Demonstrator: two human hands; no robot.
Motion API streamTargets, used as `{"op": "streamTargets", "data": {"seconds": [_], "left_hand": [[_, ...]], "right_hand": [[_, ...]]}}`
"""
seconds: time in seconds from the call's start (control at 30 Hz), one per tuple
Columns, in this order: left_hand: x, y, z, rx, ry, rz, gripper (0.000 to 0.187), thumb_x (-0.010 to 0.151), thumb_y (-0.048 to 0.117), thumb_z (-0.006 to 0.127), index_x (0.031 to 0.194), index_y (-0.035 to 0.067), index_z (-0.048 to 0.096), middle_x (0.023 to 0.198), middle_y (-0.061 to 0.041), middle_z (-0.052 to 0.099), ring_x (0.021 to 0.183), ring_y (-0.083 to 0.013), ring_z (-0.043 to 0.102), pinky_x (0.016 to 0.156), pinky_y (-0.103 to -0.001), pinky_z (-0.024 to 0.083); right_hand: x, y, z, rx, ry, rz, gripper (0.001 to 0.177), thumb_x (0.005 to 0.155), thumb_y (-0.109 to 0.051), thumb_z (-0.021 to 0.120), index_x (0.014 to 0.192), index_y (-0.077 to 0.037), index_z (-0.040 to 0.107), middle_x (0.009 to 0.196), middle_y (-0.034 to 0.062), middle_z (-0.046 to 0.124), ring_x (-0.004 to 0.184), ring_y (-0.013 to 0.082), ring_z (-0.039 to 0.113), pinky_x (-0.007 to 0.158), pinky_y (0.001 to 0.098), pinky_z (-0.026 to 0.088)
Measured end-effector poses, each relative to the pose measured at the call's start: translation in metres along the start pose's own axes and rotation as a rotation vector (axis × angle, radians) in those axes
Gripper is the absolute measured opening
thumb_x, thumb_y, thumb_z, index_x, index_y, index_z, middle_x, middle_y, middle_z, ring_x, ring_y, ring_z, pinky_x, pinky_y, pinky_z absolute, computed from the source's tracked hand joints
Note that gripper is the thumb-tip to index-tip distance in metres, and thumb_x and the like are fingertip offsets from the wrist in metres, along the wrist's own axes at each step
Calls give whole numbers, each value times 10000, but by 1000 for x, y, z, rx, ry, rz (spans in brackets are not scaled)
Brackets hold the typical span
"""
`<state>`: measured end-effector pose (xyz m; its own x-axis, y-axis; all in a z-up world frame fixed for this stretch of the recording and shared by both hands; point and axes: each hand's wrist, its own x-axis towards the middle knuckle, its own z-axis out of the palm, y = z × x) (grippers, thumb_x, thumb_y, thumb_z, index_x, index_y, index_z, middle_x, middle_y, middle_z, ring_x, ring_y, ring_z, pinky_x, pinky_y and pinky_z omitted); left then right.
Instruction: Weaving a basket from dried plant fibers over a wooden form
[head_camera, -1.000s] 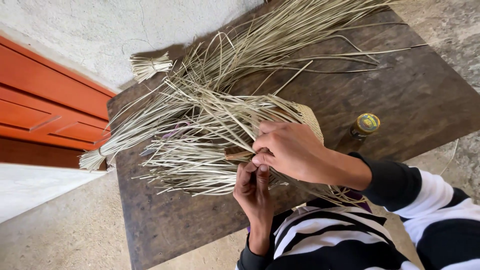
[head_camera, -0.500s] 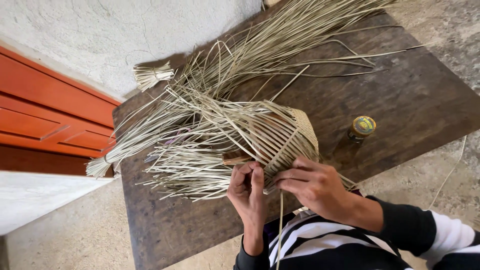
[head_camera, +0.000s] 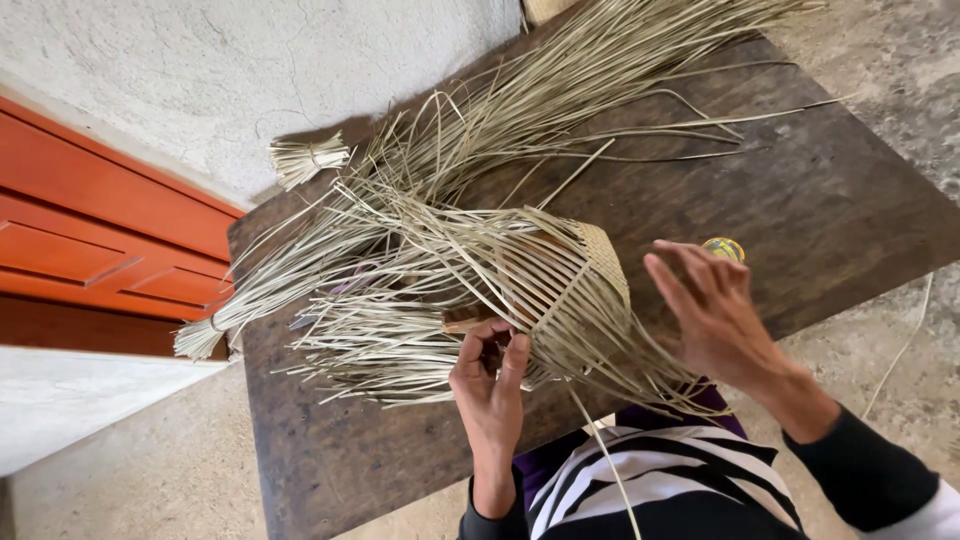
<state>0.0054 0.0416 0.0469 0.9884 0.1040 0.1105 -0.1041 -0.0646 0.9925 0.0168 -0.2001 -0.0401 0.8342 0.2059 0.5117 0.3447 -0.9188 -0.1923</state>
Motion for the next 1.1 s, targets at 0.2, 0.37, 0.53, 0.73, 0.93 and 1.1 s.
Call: {"op": "streamTargets", "data": {"seconds": [0.2, 0.37, 0.53, 0.73, 0.93, 1.1], "left_hand": [[-1, -1, -3, 162, -7, 14, 194, 830, 250, 641, 872, 63, 613, 621, 5, 516, 530, -96, 406, 497, -269, 327], [1, -7, -2, 189, -1, 203, 96, 839, 189, 638, 815, 109, 592, 769, 0, 608, 622, -103, 529, 508, -251, 429], [3, -4, -2, 213, 12, 231, 68, 831, 137, 635, 801, 89, 597, 766, -14, 595, 673, -131, 549, 559, -269, 440], [0, -26, 1, 344, 69, 385, 132, 704, -41, 643, 770, 67, 608, 755, -40, 629, 650, -149, 546, 546, -258, 448], [-7, -22, 7, 516, 151, 414, 81, 767, 66, 574, 805, 99, 511, 751, -23, 548, 683, -177, 526, 525, -315, 427], [-2, -8, 3, 469, 52, 408, 117, 827, 121, 652, 775, 79, 556, 796, -54, 626, 679, -177, 579, 717, -343, 415]], "right_hand": [[30, -34, 7, 288, 182, -240, 511, 765, 137, 487, 1220, -89, 430, 1374, 118, 360, 1292, 263, 331, 1021, 386, 208], [75, -62, -19, 383, 375, -619, 219, 911, -183, 609, 1114, -267, 611, 1039, -80, 607, 966, 155, 572, 834, 375, 252], [86, -66, -27, 423, 327, -701, 100, 908, -190, 570, 966, -195, 651, 1015, -64, 594, 868, 163, 513, 760, 391, 298], [106, -76, -18, 464, 292, -596, 175, 891, -167, 524, 786, -237, 646, 879, -141, 594, 827, 135, 422, 793, 358, 223], [217, -95, -3, 606, -104, -486, 269, 809, 33, 490, 723, -190, 613, 778, -80, 611, 871, 126, 494, 896, 327, 214], [291, -97, 58, 721, -487, -163, 163, 918, -174, 610, 980, -33, 558, 511, -18, 407, 319, 65, 322, 257, 183, 266]]}}
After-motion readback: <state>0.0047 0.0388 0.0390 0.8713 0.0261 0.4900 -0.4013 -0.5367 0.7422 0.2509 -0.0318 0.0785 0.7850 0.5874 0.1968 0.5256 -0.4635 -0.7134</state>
